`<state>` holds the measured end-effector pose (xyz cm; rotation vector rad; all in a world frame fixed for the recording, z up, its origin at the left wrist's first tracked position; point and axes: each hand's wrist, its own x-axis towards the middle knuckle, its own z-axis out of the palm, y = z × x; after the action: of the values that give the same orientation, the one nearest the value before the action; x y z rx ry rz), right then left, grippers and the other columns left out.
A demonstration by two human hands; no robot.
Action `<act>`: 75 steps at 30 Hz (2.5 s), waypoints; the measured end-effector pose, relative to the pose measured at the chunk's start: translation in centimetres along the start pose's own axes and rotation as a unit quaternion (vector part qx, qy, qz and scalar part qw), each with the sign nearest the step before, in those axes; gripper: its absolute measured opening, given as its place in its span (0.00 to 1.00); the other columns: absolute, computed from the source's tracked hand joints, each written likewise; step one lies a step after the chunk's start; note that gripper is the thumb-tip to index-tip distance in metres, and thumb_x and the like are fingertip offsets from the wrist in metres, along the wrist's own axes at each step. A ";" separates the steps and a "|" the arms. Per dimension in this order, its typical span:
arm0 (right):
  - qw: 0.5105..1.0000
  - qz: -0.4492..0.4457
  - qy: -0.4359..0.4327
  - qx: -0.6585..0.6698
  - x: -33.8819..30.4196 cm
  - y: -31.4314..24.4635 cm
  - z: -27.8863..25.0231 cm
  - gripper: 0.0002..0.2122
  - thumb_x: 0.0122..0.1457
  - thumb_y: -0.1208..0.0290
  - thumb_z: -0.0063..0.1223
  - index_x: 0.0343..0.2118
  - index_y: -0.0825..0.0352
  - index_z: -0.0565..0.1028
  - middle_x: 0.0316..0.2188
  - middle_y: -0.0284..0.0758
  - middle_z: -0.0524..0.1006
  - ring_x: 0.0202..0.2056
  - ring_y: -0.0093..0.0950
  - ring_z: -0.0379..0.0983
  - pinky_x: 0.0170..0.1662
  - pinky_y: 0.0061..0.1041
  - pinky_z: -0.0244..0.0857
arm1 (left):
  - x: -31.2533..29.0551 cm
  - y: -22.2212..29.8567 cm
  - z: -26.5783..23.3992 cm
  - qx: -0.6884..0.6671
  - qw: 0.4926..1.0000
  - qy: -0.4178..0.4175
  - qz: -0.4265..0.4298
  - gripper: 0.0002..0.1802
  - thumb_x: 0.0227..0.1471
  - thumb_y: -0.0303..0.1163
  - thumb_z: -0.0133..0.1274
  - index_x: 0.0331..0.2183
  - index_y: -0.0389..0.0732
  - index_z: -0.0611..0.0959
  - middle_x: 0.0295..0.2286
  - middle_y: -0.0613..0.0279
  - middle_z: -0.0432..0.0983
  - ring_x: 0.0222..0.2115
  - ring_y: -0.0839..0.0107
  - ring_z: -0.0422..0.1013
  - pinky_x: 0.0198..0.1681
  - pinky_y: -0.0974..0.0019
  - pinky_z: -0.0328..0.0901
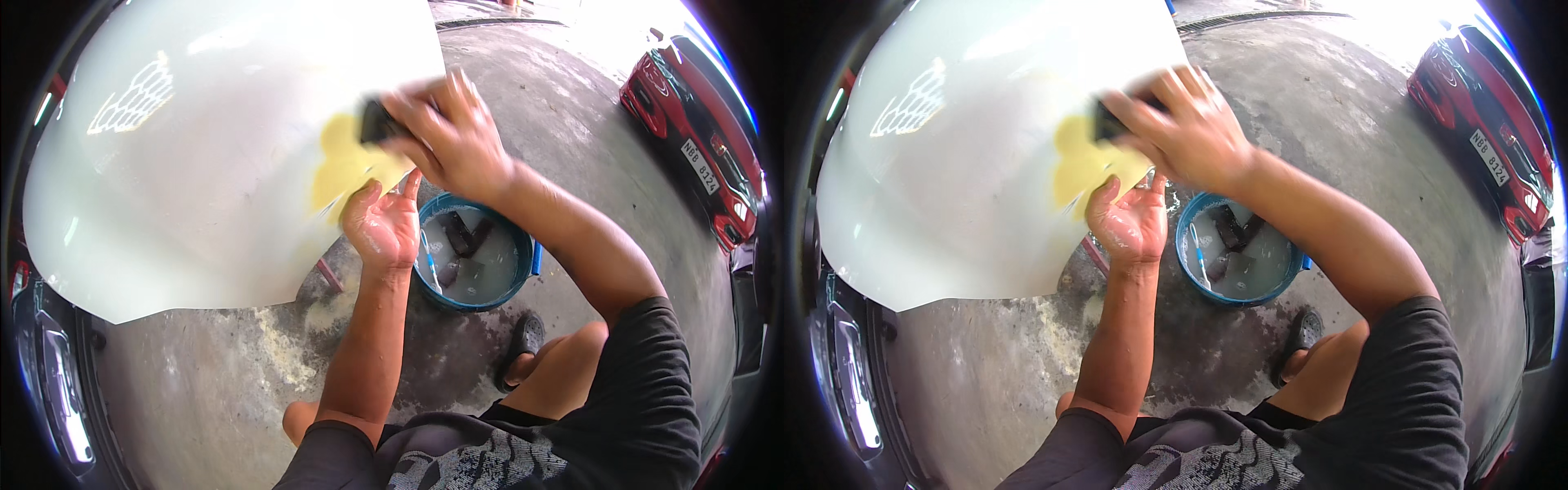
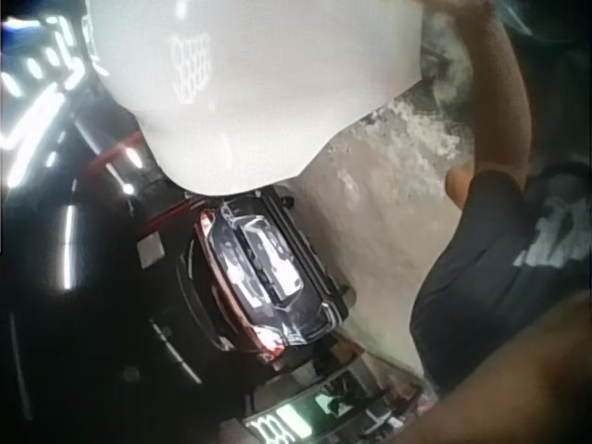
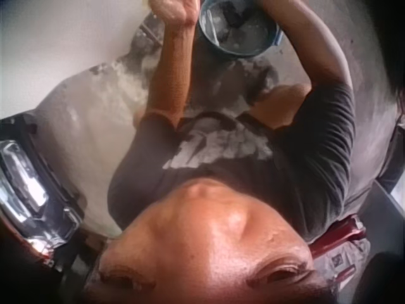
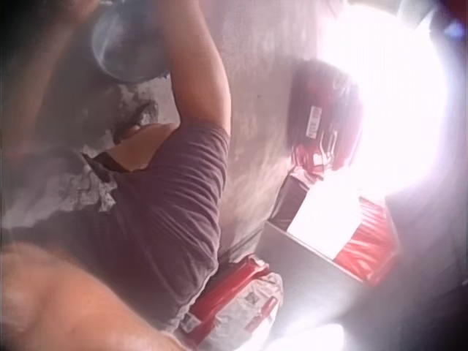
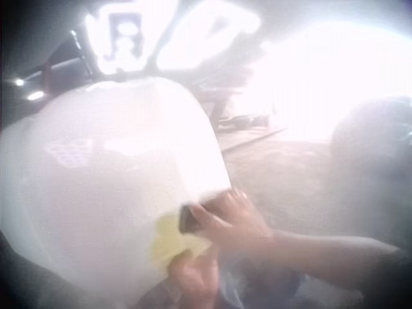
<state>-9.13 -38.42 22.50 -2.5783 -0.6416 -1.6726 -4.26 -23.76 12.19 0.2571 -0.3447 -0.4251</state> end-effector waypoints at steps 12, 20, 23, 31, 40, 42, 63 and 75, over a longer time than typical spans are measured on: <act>0.999 0.023 -0.032 0.022 -3.0 -0.4 0.1 0.22 0.64 0.53 0.65 0.59 0.55 0.81 0.45 0.35 0.76 0.49 0.40 0.75 0.52 0.45 0.72 | 0.2 -0.5 -1.2 -0.017 1.000 -0.007 -0.010 0.32 0.56 0.31 0.62 0.63 0.45 0.80 0.59 0.59 0.81 0.63 0.59 0.73 0.71 0.35 0.63; 0.997 0.066 0.023 0.013 2.0 -2.0 1.0 0.25 0.61 0.59 0.72 0.59 0.65 0.80 0.46 0.40 0.79 0.48 0.46 0.76 0.48 0.47 0.72 | -0.1 -0.2 -0.2 -0.020 1.000 -0.022 -0.003 0.34 0.55 0.28 0.59 0.64 0.43 0.79 0.60 0.58 0.79 0.63 0.57 0.73 0.71 0.35 0.63; 0.999 -0.027 -0.038 0.024 -2.0 -1.2 1.2 0.26 0.62 0.58 0.72 0.61 0.64 0.80 0.47 0.41 0.77 0.50 0.43 0.77 0.49 0.46 0.73 | 0.2 0.0 -1.1 -0.042 0.999 -0.023 -0.014 0.35 0.50 0.24 0.53 0.63 0.40 0.79 0.59 0.56 0.79 0.63 0.57 0.74 0.71 0.36 0.65; 0.997 0.061 -0.035 0.019 0.5 -2.7 1.3 0.27 0.61 0.55 0.69 0.63 0.54 0.78 0.47 0.36 0.77 0.51 0.41 0.75 0.55 0.45 0.72 | 0.4 0.1 -1.3 -0.017 1.000 -0.020 0.002 0.35 0.52 0.26 0.55 0.63 0.40 0.79 0.61 0.55 0.79 0.63 0.57 0.73 0.69 0.38 0.66; 0.834 0.331 -0.435 0.074 -21.6 2.5 -5.3 0.27 0.70 0.61 0.62 0.68 0.63 0.70 0.55 0.45 0.74 0.59 0.50 0.74 0.60 0.48 0.72 | -0.7 -1.2 -0.3 0.014 1.000 0.022 0.005 0.36 0.55 0.28 0.55 0.66 0.38 0.76 0.61 0.50 0.76 0.66 0.50 0.69 0.73 0.35 0.61; 0.752 0.373 -0.533 0.101 -26.0 2.3 -6.1 0.26 0.72 0.60 0.58 0.69 0.64 0.69 0.59 0.46 0.74 0.62 0.51 0.73 0.63 0.48 0.71 | -1.5 -4.6 -3.2 0.011 0.999 0.032 -0.041 0.36 0.57 0.27 0.54 0.68 0.41 0.73 0.62 0.48 0.75 0.64 0.50 0.71 0.73 0.39 0.63; 0.692 0.358 -0.622 0.078 -47.1 2.2 3.0 0.15 0.63 0.64 0.59 0.48 0.64 0.87 0.54 0.46 0.85 0.57 0.42 0.83 0.60 0.42 0.76 | 2.7 -4.0 7.9 0.751 0.184 -0.524 0.357 0.02 0.49 0.28 0.68 0.29 0.43 0.89 0.24 0.63 0.85 0.32 0.56 0.83 0.35 0.54 0.76; 0.659 0.408 -0.621 0.114 -41.1 1.8 3.4 0.21 0.72 0.65 0.50 0.63 0.67 0.75 0.54 0.54 0.81 0.55 0.51 0.80 0.59 0.48 0.74 | 1.3 18.0 8.0 0.874 -0.235 -0.380 0.192 0.63 0.58 0.69 0.59 0.79 0.42 0.55 0.80 0.53 0.41 0.80 0.44 0.35 0.77 0.24 0.34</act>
<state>-19.86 -53.10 -14.54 -2.6927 0.3917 0.5144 0.29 -9.90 25.45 -1.7847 1.3663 -0.8578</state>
